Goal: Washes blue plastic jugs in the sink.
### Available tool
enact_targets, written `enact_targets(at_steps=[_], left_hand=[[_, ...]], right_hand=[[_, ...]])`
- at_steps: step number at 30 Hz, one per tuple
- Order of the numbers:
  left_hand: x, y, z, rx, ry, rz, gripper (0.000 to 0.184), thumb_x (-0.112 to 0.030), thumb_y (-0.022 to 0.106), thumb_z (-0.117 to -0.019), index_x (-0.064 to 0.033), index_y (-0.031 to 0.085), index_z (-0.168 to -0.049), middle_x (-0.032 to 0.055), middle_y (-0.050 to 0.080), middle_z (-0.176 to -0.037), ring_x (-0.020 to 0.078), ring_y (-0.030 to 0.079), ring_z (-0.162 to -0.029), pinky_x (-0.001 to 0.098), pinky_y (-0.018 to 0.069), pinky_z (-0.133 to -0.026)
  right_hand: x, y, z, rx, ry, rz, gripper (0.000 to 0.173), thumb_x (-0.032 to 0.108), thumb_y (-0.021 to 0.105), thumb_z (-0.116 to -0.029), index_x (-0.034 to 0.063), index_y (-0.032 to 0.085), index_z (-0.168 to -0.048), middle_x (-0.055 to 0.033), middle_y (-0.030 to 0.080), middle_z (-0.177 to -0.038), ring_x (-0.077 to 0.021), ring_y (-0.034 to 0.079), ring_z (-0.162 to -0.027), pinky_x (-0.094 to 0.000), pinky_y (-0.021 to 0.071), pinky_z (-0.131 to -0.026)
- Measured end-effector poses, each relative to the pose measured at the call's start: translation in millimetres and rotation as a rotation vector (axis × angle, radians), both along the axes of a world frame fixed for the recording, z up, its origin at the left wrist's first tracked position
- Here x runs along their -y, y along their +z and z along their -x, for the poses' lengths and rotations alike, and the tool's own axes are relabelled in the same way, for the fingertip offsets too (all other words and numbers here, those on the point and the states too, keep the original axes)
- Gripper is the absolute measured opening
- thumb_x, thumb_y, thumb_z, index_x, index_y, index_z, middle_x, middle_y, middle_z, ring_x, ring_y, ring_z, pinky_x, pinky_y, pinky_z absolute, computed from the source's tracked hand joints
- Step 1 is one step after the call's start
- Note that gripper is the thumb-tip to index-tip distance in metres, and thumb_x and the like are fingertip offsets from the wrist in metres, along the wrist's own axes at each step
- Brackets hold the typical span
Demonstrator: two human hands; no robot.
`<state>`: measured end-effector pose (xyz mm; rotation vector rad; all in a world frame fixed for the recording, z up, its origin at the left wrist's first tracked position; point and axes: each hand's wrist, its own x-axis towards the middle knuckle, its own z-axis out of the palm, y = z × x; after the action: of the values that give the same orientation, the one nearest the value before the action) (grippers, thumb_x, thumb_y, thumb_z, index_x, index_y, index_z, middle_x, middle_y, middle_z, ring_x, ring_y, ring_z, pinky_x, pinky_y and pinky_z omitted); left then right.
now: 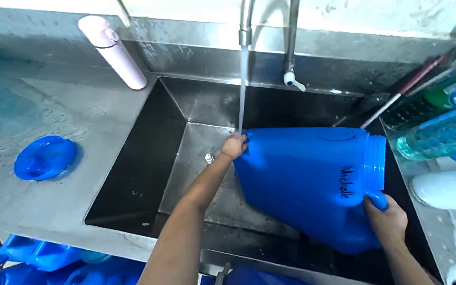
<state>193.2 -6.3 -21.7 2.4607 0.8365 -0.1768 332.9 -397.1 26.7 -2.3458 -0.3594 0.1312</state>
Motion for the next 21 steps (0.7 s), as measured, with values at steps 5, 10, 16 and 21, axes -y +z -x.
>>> enact_targets(at_steps=[5,10,16,21], left_hand=[[-26.9,-2.3,37.5,-0.031,0.521,0.262,0.046,-0.019,0.054,-0.1050,0.0009,0.048,-0.146,0.0295,0.040,-0.154,0.0453,0.051,-0.135,0.0573,0.0436,-0.110],[-47.7,71.2,156.7,0.138,0.494,-0.096,0.053,-0.018,0.070,-0.0957,-0.0014,0.054,-0.144,0.0258,0.036,-0.160,0.0455,0.042,-0.144,0.0598,0.0427,-0.111],[-138.7,115.8,422.4,0.271,0.534,-0.509,0.068,-0.013,0.088,-0.0658,0.0120,0.061,-0.123,0.0400,0.031,-0.156,0.0633,0.015,-0.148,0.0807,0.0159,-0.112],[-168.5,106.3,496.0,0.442,0.679,-0.277,0.034,-0.003,0.056,-0.1009,0.0239,0.055,-0.121,0.0348,0.048,-0.148,0.0470,0.046,-0.140,0.0620,0.0365,-0.115]], right_hand=[[-97.1,60.8,-10.0,0.187,0.287,0.128,0.037,0.017,0.074,-0.0912,-0.0093,0.067,-0.116,-0.0397,0.066,-0.104,-0.0612,0.062,-0.099,-0.0787,0.0402,-0.083],[-223.1,105.6,9.4,0.182,0.739,0.503,0.047,0.024,0.071,-0.0975,-0.0043,0.060,-0.133,-0.0385,0.065,-0.117,-0.0606,0.060,-0.113,-0.0766,0.0401,-0.092],[-328.3,97.3,38.9,0.074,0.908,0.191,0.112,0.042,0.084,-0.0822,-0.0060,0.020,-0.160,-0.0369,0.015,-0.164,-0.0584,0.020,-0.148,-0.0769,0.0226,-0.112],[-343.1,76.3,91.6,0.202,0.631,0.235,0.100,0.050,0.081,-0.0836,0.0014,0.035,-0.158,-0.0333,0.033,-0.158,-0.0555,0.027,-0.147,-0.0779,0.0272,-0.108]])
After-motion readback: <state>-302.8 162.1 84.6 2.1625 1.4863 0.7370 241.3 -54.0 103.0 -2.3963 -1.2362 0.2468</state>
